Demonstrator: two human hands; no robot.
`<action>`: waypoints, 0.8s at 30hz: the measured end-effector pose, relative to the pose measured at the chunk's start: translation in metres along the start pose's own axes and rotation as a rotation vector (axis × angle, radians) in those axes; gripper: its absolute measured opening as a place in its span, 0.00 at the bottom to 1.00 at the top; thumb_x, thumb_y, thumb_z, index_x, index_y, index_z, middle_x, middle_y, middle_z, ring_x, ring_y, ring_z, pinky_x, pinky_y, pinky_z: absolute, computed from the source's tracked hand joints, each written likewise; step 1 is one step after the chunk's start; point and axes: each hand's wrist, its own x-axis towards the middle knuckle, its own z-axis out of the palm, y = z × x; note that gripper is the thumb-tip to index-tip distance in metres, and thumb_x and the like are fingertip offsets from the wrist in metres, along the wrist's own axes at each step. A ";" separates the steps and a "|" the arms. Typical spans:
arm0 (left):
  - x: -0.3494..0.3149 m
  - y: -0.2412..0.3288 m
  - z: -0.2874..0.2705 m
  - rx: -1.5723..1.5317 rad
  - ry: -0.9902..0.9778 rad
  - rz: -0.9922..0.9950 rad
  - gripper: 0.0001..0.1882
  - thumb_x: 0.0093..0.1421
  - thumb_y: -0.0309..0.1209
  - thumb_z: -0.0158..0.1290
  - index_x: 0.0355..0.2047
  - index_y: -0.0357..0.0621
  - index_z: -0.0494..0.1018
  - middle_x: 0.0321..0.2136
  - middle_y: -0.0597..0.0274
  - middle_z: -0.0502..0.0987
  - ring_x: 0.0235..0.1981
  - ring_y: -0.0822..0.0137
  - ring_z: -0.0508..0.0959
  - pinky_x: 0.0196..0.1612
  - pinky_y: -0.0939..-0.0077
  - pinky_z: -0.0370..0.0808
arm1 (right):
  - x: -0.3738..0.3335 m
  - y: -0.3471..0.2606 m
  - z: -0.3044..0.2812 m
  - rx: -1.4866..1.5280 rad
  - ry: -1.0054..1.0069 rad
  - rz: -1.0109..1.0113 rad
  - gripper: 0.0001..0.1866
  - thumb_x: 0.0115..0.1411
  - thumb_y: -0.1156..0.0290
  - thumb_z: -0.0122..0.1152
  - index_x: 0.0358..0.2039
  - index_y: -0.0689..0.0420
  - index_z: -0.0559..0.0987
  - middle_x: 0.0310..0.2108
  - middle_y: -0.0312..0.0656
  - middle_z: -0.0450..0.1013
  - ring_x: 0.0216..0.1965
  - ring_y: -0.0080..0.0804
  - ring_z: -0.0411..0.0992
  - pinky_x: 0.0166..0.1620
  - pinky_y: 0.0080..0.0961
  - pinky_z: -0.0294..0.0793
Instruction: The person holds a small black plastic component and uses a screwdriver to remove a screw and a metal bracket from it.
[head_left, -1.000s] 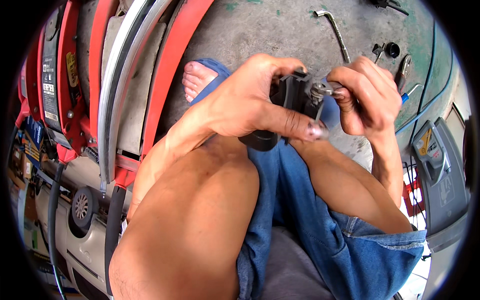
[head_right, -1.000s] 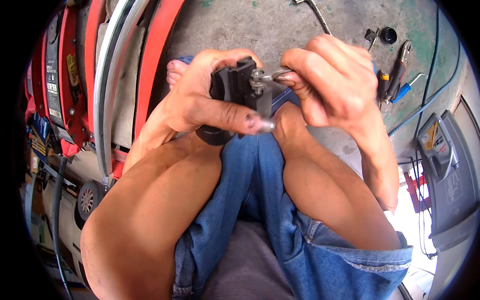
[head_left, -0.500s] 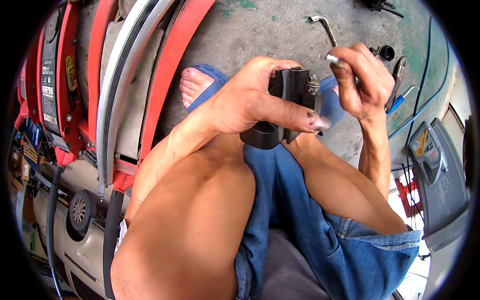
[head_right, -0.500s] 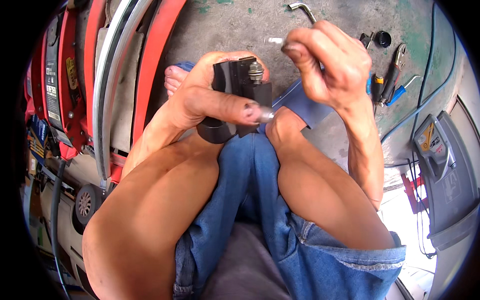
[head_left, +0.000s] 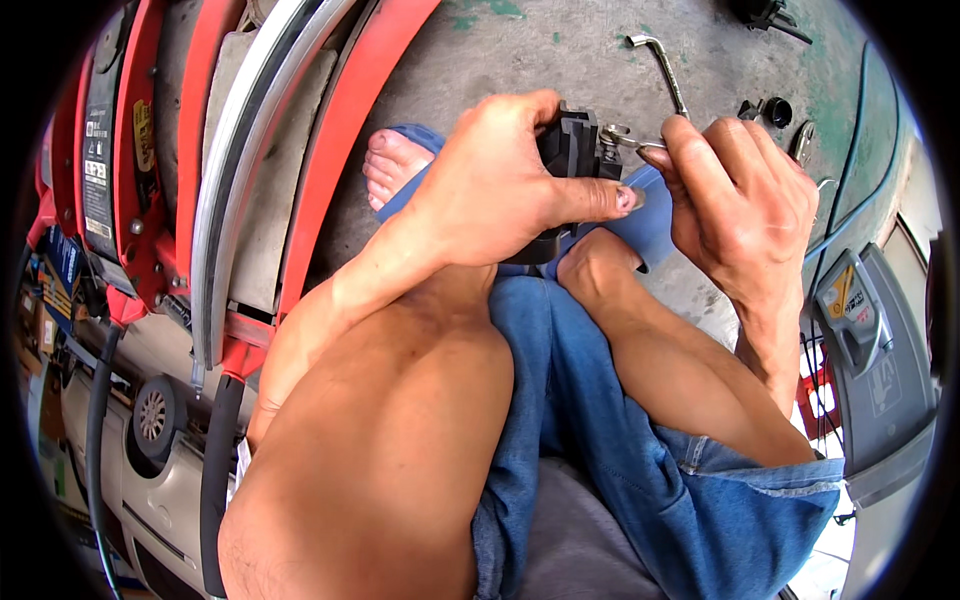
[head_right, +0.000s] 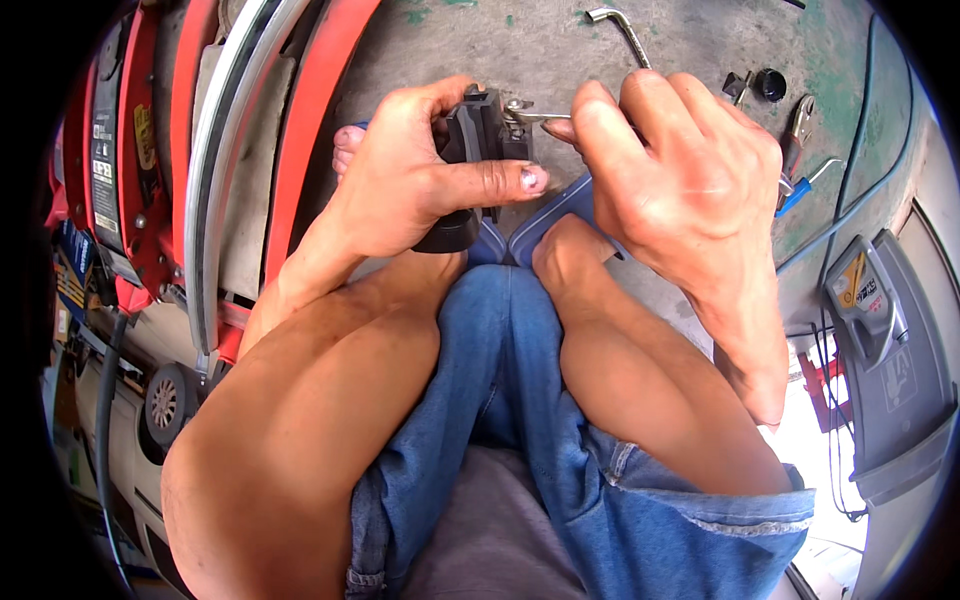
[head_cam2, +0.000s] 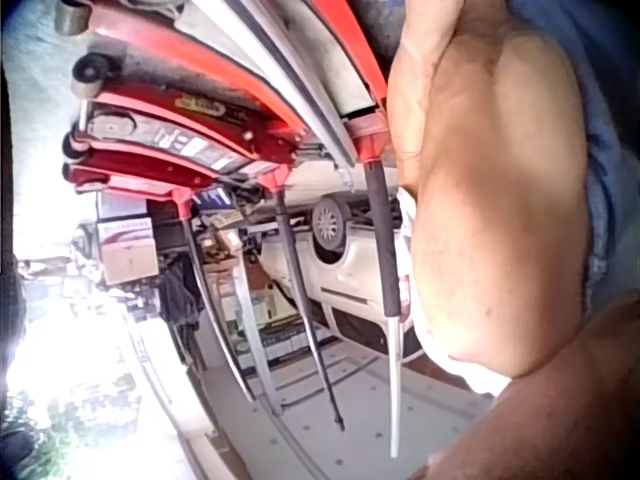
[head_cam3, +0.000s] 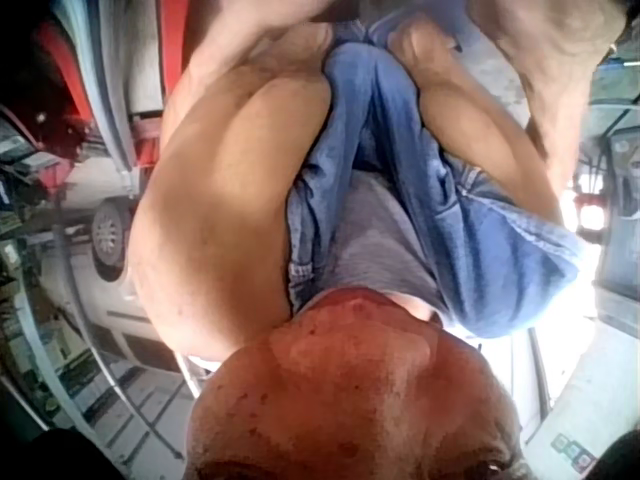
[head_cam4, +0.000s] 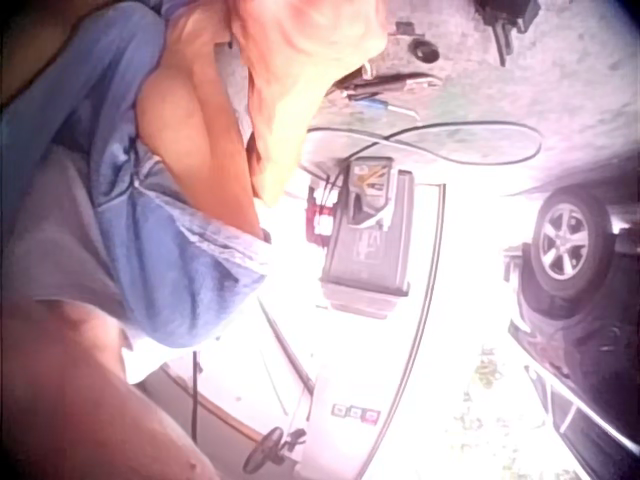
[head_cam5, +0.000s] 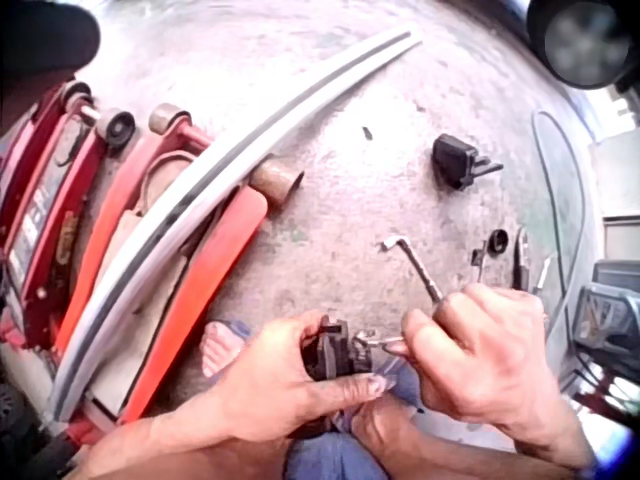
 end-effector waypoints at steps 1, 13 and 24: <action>-0.002 0.000 -0.001 0.004 0.008 -0.005 0.19 0.50 0.34 0.73 0.32 0.37 0.76 0.23 0.68 0.78 0.25 0.80 0.73 0.28 0.79 0.70 | 0.001 -0.002 0.000 -0.045 -0.014 -0.013 0.10 0.51 0.65 0.69 0.29 0.52 0.76 0.21 0.33 0.62 0.22 0.29 0.68 0.22 0.27 0.67; -0.012 0.016 -0.018 -0.419 -0.327 -0.135 0.22 0.42 0.34 0.71 0.36 0.38 0.76 0.22 0.72 0.74 0.24 0.80 0.71 0.27 0.83 0.65 | -0.010 0.002 0.040 0.597 0.165 0.057 0.09 0.58 0.65 0.68 0.30 0.58 0.80 0.18 0.36 0.69 0.18 0.33 0.70 0.20 0.29 0.65; -0.004 0.012 -0.004 -0.639 -0.424 -0.144 0.27 0.37 0.28 0.70 0.40 0.38 0.75 0.26 0.65 0.77 0.26 0.76 0.75 0.30 0.80 0.68 | -0.015 0.009 0.053 0.662 0.318 0.124 0.08 0.60 0.68 0.67 0.29 0.59 0.81 0.18 0.38 0.70 0.17 0.33 0.68 0.21 0.27 0.65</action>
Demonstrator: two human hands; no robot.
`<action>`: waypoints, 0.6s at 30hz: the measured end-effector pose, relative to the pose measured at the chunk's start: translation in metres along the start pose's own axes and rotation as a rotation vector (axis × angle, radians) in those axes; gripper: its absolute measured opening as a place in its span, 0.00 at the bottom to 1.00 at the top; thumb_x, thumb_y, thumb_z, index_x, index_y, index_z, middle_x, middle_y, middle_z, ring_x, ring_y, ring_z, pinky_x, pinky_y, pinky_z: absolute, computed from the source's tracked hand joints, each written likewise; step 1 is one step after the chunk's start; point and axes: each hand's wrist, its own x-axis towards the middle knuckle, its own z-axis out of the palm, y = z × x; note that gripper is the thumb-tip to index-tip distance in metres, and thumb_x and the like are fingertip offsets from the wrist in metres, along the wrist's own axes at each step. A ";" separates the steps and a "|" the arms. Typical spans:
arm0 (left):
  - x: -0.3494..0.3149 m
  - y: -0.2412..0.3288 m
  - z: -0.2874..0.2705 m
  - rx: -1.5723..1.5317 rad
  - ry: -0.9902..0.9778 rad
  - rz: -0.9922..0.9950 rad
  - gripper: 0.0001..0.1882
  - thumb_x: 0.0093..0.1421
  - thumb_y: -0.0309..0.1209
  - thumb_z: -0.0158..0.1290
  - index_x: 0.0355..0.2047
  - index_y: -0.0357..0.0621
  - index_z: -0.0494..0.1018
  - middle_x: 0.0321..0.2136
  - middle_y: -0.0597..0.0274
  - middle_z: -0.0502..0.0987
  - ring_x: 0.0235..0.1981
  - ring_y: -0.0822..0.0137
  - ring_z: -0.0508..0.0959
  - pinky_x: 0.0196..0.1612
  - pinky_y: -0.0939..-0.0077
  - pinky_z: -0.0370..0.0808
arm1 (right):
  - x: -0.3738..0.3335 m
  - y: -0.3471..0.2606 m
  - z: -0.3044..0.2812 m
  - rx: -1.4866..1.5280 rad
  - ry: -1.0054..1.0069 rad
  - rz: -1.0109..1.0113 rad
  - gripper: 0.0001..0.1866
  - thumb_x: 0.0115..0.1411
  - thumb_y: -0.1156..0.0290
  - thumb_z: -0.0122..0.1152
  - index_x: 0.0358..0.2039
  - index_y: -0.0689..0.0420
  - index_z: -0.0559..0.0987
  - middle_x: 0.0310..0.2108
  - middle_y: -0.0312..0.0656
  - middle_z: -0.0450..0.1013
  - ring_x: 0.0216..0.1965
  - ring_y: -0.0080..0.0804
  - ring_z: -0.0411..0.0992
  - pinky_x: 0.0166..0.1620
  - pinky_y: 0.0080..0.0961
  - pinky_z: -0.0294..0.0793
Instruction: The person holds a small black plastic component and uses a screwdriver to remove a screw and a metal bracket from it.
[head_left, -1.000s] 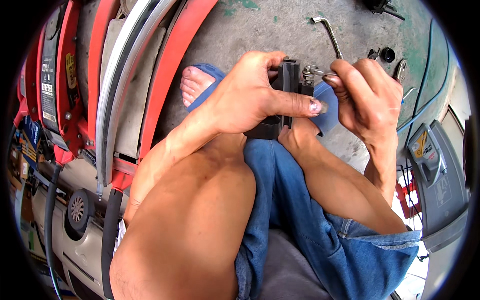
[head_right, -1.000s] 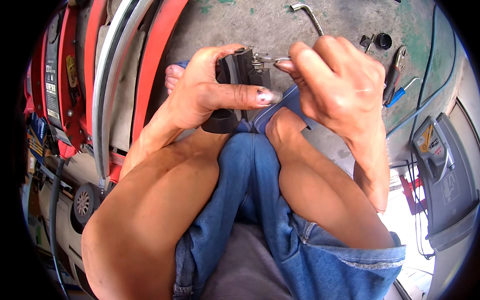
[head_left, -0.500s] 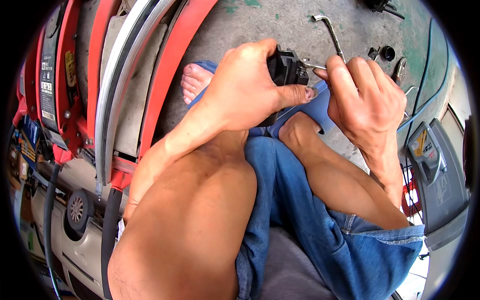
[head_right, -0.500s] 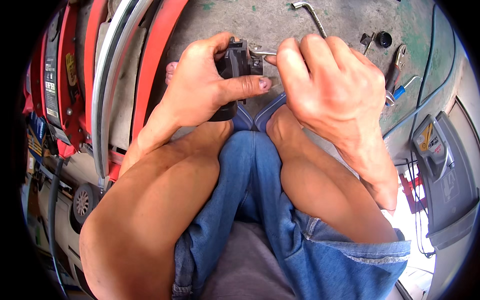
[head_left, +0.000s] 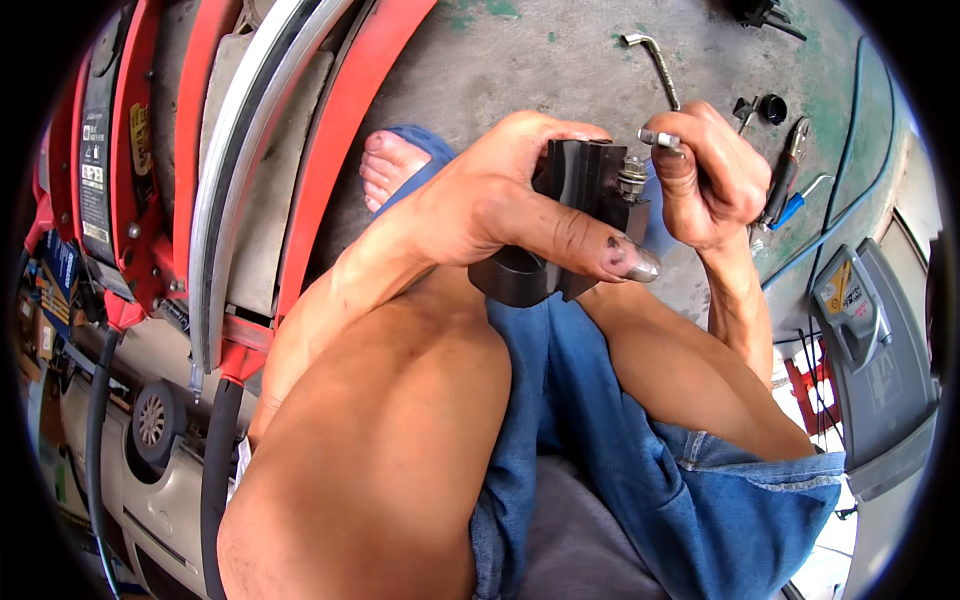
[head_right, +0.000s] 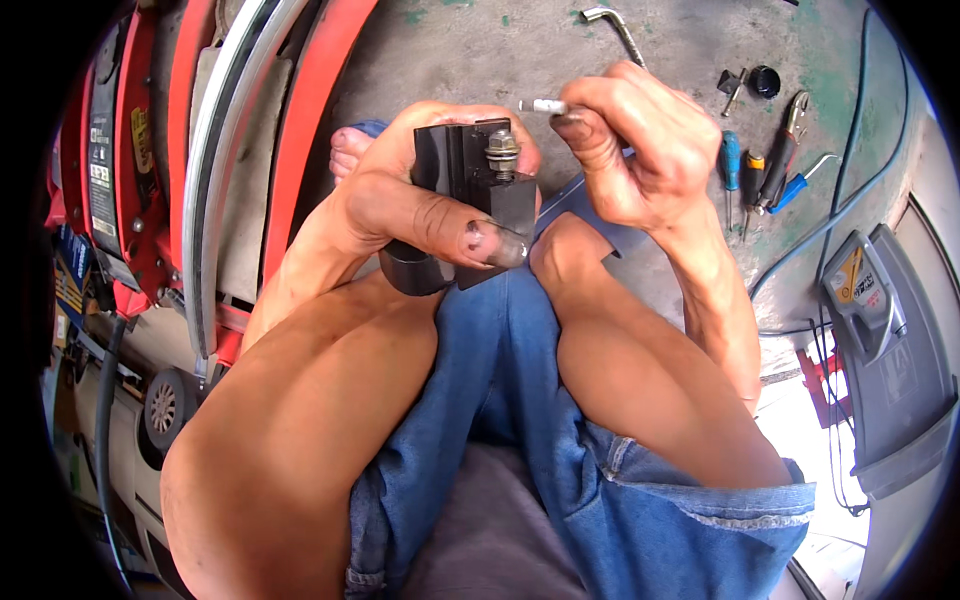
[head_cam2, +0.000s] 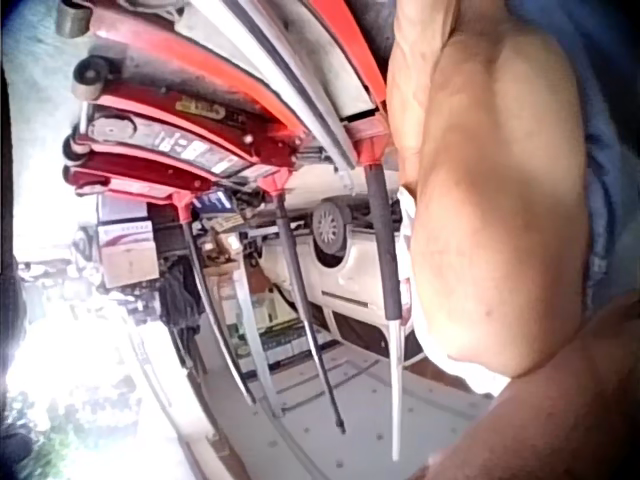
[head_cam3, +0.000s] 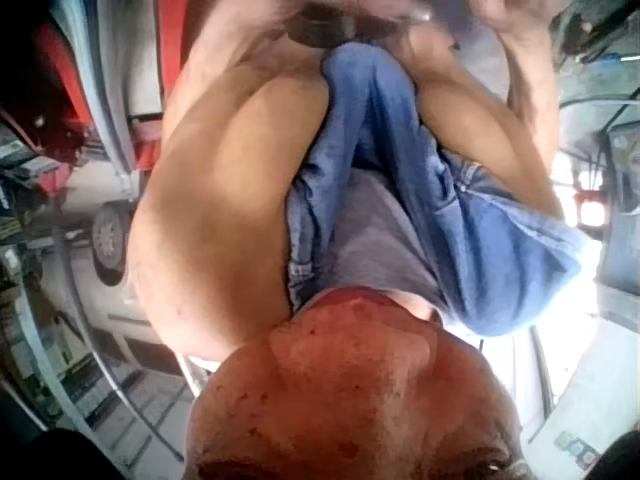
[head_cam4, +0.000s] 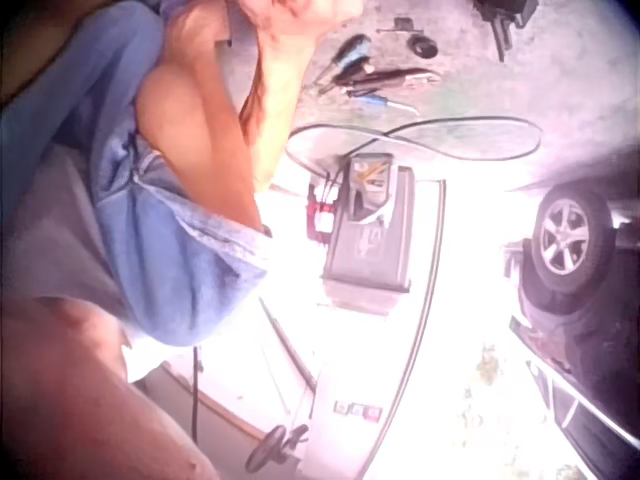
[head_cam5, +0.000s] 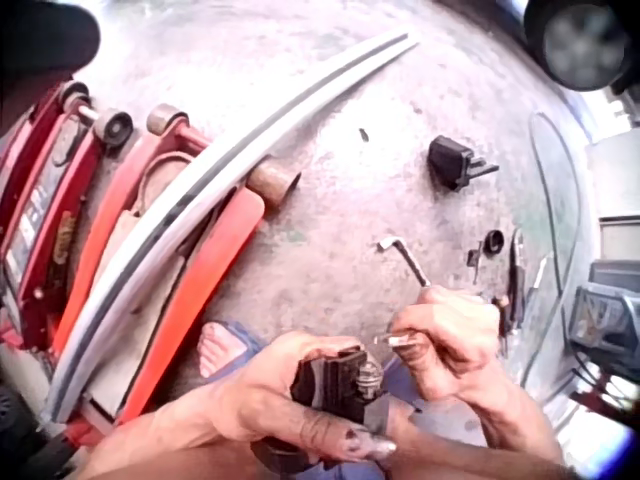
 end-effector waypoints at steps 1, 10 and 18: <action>-0.002 -0.004 -0.001 0.017 0.033 0.043 0.25 0.39 0.28 0.70 0.38 0.38 0.75 0.26 0.65 0.77 0.27 0.76 0.75 0.31 0.80 0.69 | 0.001 0.000 -0.003 -0.051 -0.026 -0.024 0.07 0.59 0.69 0.68 0.29 0.59 0.81 0.18 0.38 0.70 0.17 0.33 0.69 0.21 0.27 0.65; 0.001 -0.011 -0.008 0.628 0.353 0.175 0.16 0.50 0.33 0.73 0.32 0.39 0.77 0.26 0.70 0.80 0.27 0.81 0.74 0.30 0.79 0.70 | 0.019 -0.040 -0.033 -0.534 -0.308 -0.077 0.10 0.52 0.71 0.72 0.34 0.57 0.80 0.21 0.38 0.64 0.20 0.35 0.66 0.24 0.29 0.65; 0.002 -0.015 -0.004 1.017 0.614 0.346 0.24 0.43 0.39 0.76 0.28 0.37 0.74 0.19 0.58 0.75 0.21 0.71 0.71 0.27 0.70 0.70 | 0.022 -0.056 -0.021 -0.749 -0.373 -0.080 0.10 0.53 0.69 0.71 0.34 0.55 0.79 0.22 0.37 0.64 0.22 0.33 0.68 0.25 0.30 0.67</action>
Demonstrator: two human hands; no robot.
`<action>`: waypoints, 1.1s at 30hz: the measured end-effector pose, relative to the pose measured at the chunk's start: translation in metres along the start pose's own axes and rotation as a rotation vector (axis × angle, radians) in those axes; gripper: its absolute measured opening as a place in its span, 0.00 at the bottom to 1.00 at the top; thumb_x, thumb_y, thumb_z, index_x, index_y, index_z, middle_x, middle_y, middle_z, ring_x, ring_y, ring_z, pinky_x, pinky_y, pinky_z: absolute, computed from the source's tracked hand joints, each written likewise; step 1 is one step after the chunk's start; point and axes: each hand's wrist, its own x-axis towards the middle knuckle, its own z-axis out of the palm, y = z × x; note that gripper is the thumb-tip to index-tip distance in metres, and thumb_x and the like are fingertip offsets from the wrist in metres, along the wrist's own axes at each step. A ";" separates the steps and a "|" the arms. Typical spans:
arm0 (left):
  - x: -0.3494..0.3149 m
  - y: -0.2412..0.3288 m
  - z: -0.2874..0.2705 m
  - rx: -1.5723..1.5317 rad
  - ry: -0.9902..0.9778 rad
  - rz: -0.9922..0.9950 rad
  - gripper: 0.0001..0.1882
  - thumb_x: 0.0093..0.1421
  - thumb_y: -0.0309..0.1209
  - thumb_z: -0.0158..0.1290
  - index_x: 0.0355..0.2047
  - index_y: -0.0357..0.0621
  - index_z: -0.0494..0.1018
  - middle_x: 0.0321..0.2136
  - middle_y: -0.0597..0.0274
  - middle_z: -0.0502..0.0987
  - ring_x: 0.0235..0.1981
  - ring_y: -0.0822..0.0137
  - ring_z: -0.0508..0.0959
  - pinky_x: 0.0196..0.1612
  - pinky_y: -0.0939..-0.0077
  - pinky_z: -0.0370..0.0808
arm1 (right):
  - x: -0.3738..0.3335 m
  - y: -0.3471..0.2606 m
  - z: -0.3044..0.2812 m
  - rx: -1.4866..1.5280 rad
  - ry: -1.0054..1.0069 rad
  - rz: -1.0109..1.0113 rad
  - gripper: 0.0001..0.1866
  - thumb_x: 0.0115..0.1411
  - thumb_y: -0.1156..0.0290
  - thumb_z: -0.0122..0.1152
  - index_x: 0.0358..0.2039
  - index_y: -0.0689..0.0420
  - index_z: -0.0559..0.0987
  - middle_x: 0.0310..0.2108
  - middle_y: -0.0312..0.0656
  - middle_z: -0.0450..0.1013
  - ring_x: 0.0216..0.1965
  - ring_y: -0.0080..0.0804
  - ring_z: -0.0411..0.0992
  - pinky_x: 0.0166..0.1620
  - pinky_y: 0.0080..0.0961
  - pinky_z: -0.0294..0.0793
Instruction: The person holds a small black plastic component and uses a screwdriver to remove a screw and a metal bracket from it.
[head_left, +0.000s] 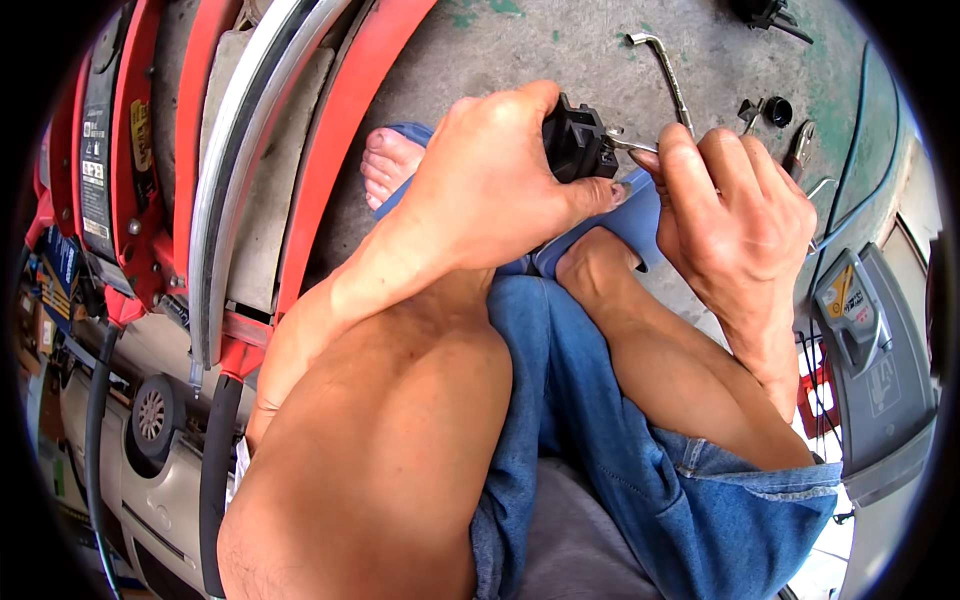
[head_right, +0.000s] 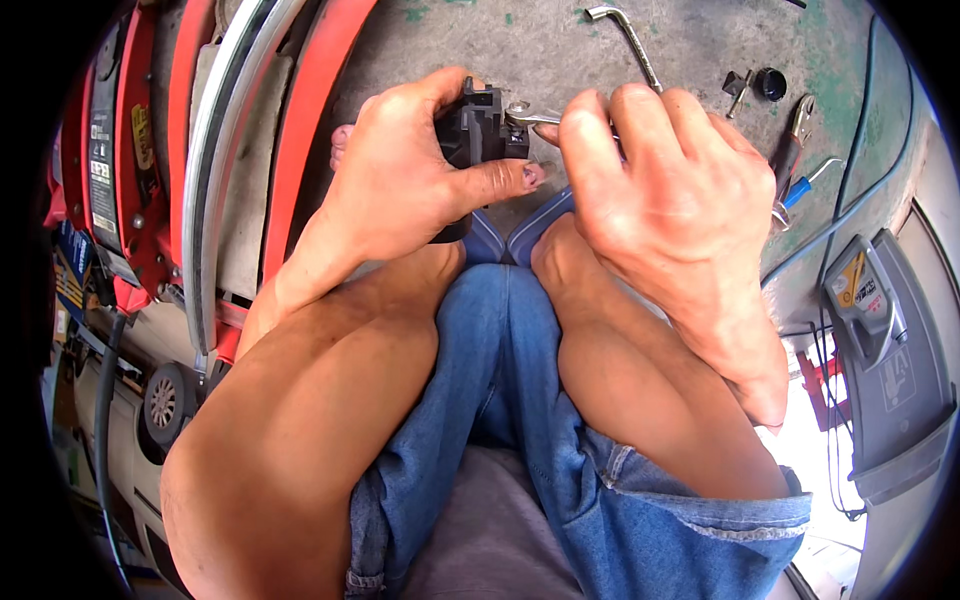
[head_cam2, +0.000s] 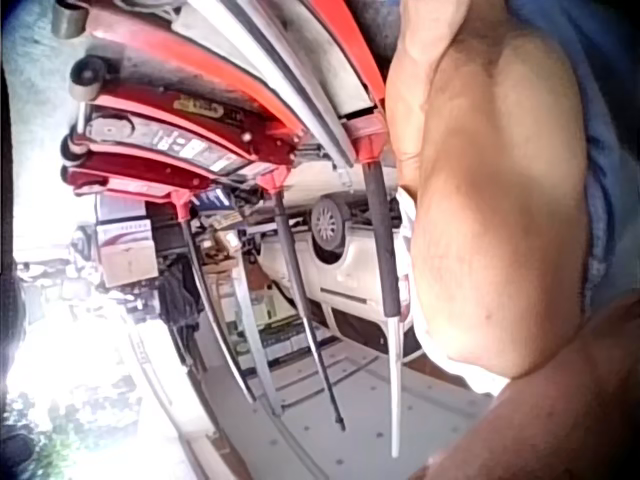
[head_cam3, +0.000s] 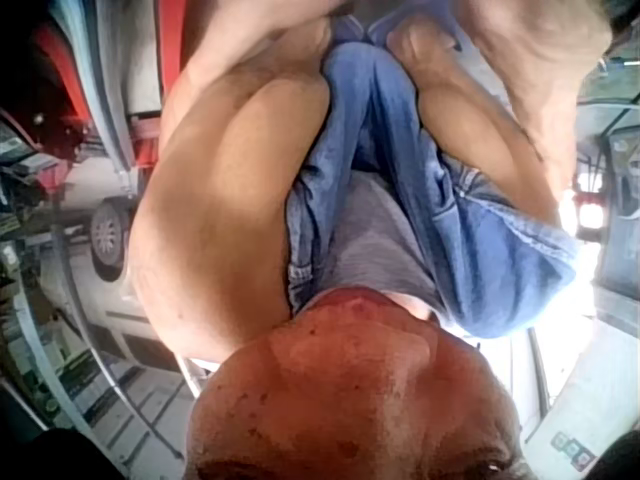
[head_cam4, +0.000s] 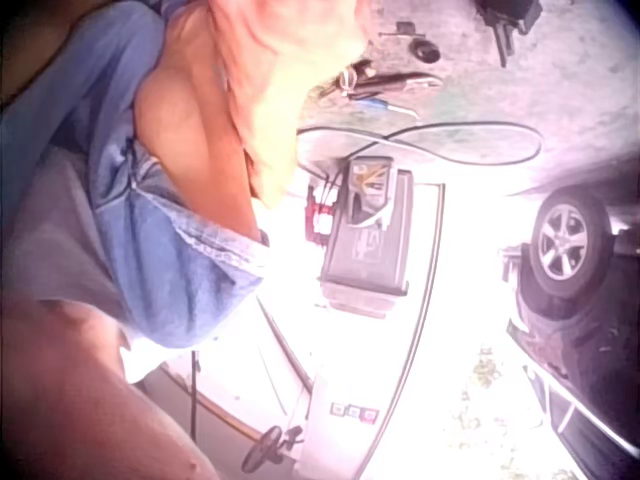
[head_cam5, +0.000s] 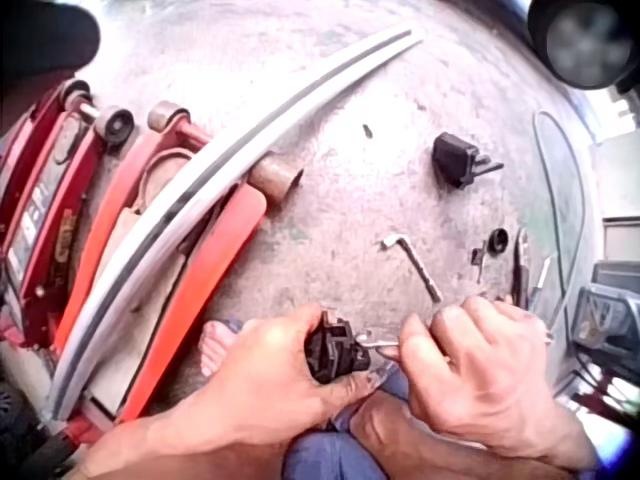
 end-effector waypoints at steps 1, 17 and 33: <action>0.000 0.001 -0.001 -0.003 -0.004 0.002 0.24 0.43 0.39 0.76 0.28 0.37 0.74 0.19 0.58 0.75 0.21 0.71 0.71 0.27 0.70 0.70 | -0.001 0.000 0.001 -0.003 -0.004 0.003 0.10 0.53 0.69 0.71 0.34 0.55 0.79 0.22 0.37 0.64 0.22 0.33 0.68 0.25 0.30 0.67; 0.007 -0.010 -0.004 -1.107 -0.649 -0.388 0.32 0.38 0.34 0.71 0.43 0.35 0.72 0.32 0.48 0.81 0.34 0.61 0.82 0.40 0.71 0.78 | -0.004 0.023 0.069 0.855 0.373 0.113 0.08 0.59 0.68 0.69 0.27 0.58 0.81 0.18 0.38 0.70 0.17 0.32 0.69 0.21 0.28 0.65; 0.005 -0.004 0.002 -0.317 -0.227 -0.141 0.18 0.50 0.34 0.74 0.30 0.40 0.75 0.22 0.71 0.77 0.25 0.81 0.72 0.27 0.80 0.68 | -0.007 0.019 -0.003 0.162 0.002 0.005 0.11 0.53 0.70 0.72 0.35 0.55 0.80 0.22 0.38 0.64 0.21 0.35 0.67 0.24 0.31 0.66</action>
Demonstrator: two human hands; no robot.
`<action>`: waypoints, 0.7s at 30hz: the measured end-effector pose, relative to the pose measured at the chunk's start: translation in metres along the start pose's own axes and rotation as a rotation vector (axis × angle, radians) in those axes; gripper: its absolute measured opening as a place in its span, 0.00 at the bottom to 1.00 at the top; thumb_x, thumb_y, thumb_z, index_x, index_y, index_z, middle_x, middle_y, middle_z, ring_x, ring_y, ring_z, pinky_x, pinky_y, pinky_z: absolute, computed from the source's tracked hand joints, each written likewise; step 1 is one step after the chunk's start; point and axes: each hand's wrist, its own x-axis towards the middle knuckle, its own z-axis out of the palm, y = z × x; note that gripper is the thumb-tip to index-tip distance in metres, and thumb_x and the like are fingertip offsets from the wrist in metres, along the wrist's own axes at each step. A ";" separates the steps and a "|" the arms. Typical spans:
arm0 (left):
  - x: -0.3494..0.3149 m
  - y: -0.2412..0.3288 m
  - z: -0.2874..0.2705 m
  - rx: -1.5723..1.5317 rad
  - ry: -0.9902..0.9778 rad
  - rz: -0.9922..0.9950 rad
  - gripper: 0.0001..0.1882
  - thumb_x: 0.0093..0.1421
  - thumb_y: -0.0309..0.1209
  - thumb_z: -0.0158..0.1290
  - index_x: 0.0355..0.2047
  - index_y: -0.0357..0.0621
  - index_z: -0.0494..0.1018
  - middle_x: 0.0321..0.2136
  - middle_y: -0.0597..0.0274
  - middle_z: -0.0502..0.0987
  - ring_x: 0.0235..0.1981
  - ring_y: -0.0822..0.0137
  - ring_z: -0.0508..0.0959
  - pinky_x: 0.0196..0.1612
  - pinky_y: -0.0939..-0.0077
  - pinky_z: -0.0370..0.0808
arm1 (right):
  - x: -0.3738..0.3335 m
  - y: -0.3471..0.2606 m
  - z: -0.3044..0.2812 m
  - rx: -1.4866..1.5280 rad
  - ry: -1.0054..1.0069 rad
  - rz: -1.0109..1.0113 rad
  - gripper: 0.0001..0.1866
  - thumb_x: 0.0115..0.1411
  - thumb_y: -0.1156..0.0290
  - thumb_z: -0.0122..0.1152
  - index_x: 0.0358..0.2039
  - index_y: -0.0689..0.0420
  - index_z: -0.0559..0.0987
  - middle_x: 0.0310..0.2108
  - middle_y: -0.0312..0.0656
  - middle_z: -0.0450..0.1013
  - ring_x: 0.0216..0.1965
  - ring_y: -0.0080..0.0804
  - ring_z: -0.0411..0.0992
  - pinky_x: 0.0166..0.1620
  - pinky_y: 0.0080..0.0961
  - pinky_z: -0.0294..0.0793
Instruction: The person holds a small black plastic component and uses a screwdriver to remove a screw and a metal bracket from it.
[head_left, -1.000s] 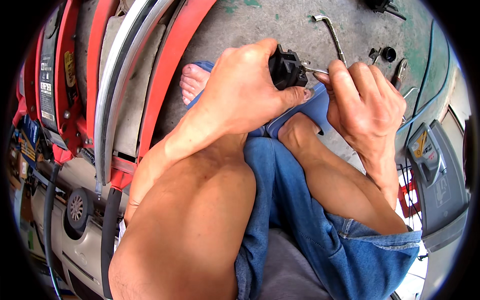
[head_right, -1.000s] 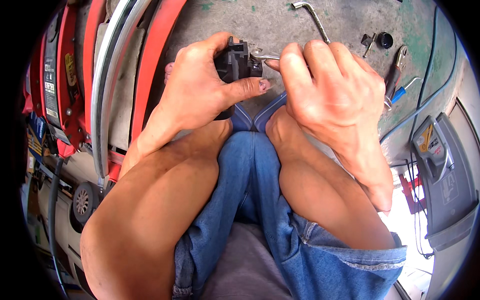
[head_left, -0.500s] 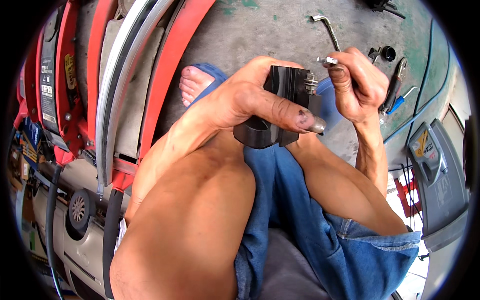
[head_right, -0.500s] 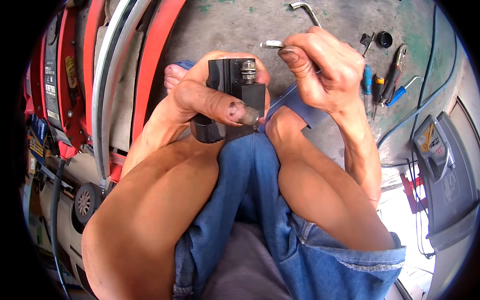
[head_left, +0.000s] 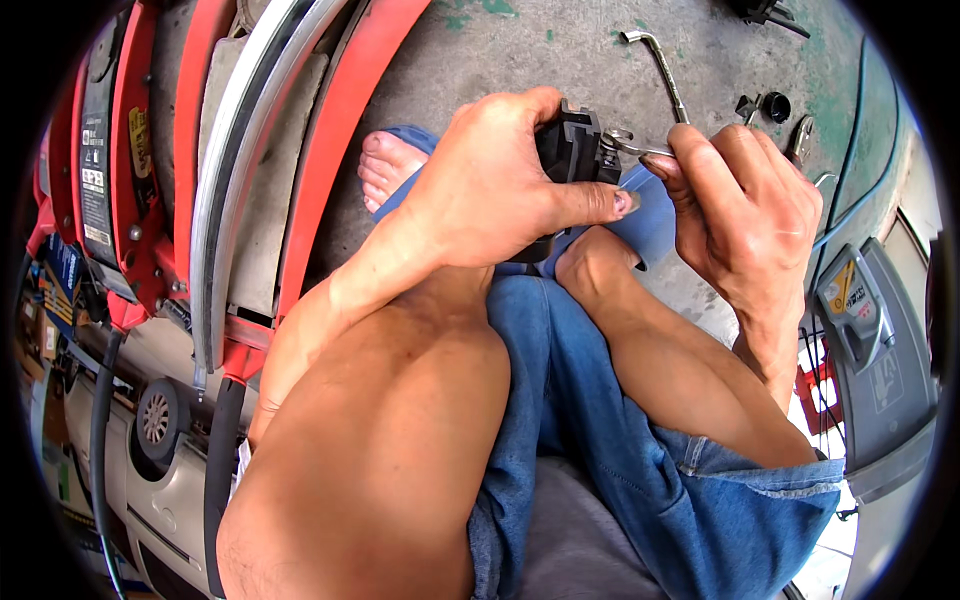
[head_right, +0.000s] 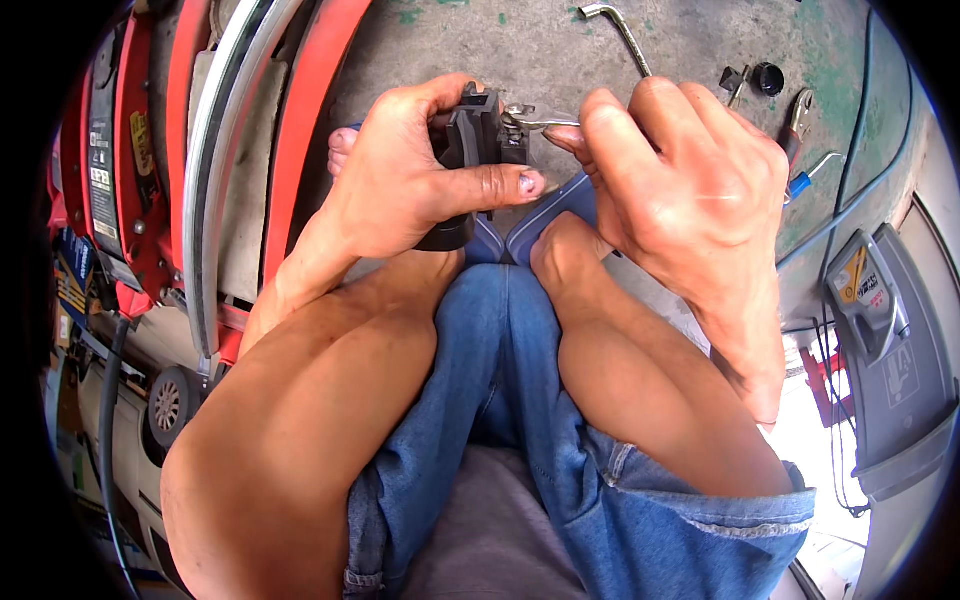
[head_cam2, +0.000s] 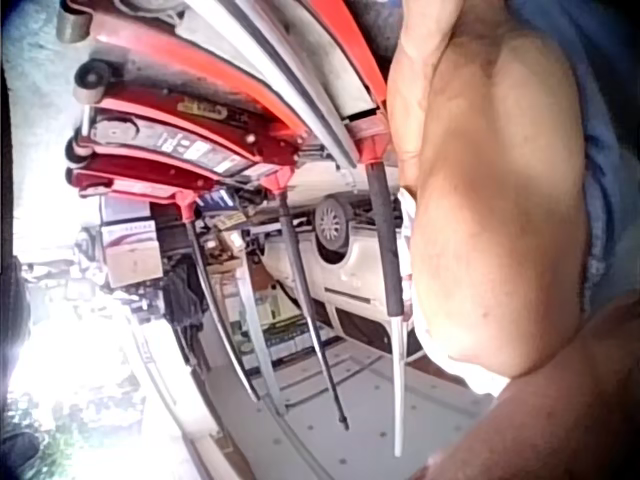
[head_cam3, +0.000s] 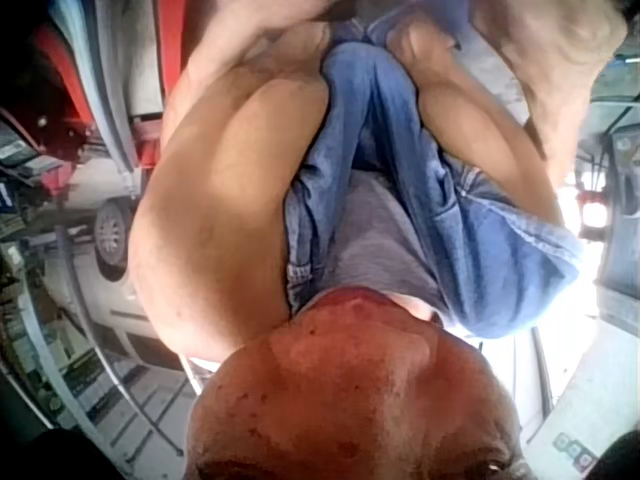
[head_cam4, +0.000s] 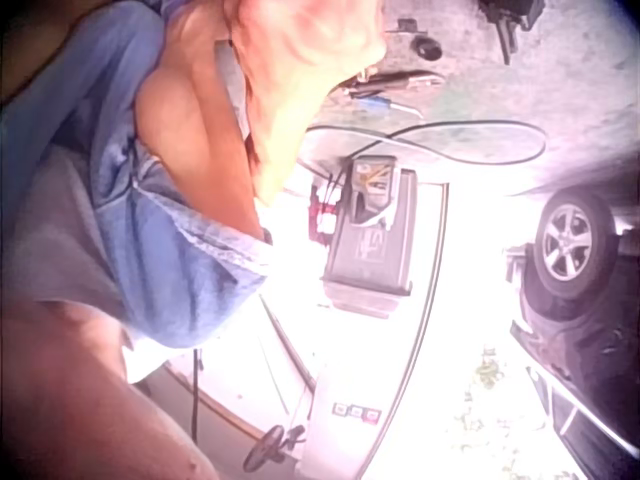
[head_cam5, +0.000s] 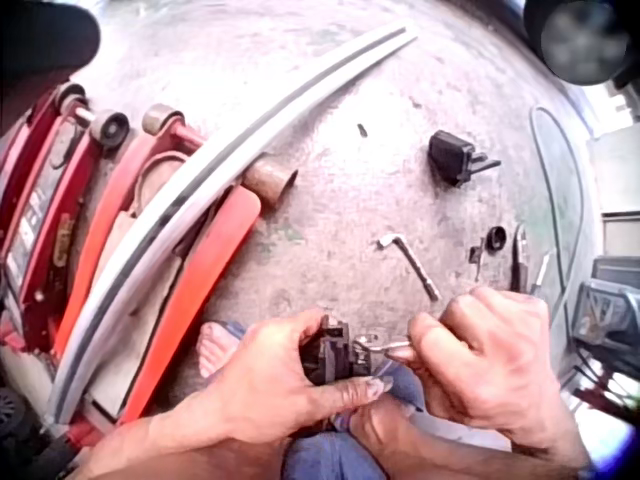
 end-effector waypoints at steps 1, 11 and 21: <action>-0.002 0.002 -0.001 0.063 0.061 0.019 0.20 0.49 0.36 0.75 0.29 0.39 0.75 0.21 0.69 0.76 0.24 0.80 0.72 0.26 0.78 0.68 | 0.002 -0.002 0.000 -0.028 -0.002 -0.004 0.11 0.53 0.69 0.72 0.35 0.55 0.80 0.22 0.38 0.64 0.21 0.35 0.67 0.24 0.31 0.67; -0.006 0.004 -0.002 0.294 0.204 0.110 0.23 0.44 0.38 0.76 0.27 0.37 0.74 0.21 0.64 0.76 0.23 0.75 0.72 0.27 0.73 0.70 | 0.002 -0.013 0.009 -0.138 0.034 -0.001 0.10 0.53 0.69 0.71 0.35 0.56 0.81 0.21 0.37 0.65 0.21 0.35 0.67 0.23 0.30 0.66; -0.006 0.001 -0.005 -0.808 -0.402 -0.190 0.27 0.38 0.28 0.71 0.39 0.37 0.74 0.26 0.61 0.79 0.28 0.73 0.77 0.31 0.80 0.71 | 0.005 0.011 0.075 0.815 0.382 -0.103 0.13 0.62 0.64 0.67 0.28 0.61 0.80 0.17 0.39 0.69 0.16 0.32 0.67 0.20 0.27 0.63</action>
